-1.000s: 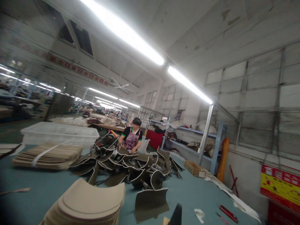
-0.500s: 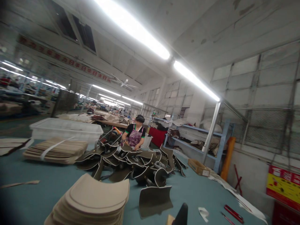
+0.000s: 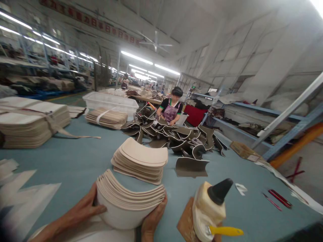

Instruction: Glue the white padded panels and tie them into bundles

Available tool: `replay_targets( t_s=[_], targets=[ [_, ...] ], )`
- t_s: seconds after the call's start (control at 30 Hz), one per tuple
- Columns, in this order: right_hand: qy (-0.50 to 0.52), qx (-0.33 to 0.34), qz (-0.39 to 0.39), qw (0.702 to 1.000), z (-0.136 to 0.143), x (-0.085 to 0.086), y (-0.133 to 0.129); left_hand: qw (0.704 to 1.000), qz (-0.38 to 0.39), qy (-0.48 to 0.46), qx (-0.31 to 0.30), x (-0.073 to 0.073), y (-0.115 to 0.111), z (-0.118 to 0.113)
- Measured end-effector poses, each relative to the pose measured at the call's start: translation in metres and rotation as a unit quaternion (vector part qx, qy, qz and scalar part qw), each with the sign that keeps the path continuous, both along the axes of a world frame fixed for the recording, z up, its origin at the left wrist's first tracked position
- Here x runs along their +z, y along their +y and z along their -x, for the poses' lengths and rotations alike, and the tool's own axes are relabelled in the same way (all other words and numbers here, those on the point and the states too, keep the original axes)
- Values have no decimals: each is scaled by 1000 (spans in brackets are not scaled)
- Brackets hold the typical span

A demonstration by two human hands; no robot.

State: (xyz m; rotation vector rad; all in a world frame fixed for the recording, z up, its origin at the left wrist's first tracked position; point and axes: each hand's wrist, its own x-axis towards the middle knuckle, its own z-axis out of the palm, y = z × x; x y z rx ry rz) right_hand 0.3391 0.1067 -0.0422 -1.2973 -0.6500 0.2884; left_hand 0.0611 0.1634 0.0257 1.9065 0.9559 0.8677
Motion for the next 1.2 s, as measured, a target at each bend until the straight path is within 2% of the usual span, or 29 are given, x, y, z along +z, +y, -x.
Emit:
replay_targets(
  t_s=[0.1,0.33,0.43,0.5,0.63,0.73,0.87,1.0,1.1,1.2],
  targets=[
    [16,-49,7,999,-3,1,0,998,57,-37,16,-5,3,1],
    [-50,-48,35,997,-4,9,-8,986,125,-72,80,5,5,9],
    [-73,-44,53,995,-6,20,-6,982,126,-59,124,5,13,11],
    [-93,-10,61,994,-8,32,-6,981,113,-59,146,9,16,11],
    [-119,106,105,982,-14,62,-19,978,119,-71,159,27,18,11],
    [-110,185,155,964,-20,79,-31,973,161,-24,162,46,18,14],
    [-48,188,207,959,-27,90,-39,967,196,55,155,72,15,14],
    [-6,211,253,944,-33,94,-42,956,198,100,192,88,5,8],
    [-31,218,323,920,-38,92,-44,951,232,124,165,86,-1,0],
    [-85,185,385,900,-46,89,-42,937,275,143,164,73,1,-14]
  ],
)
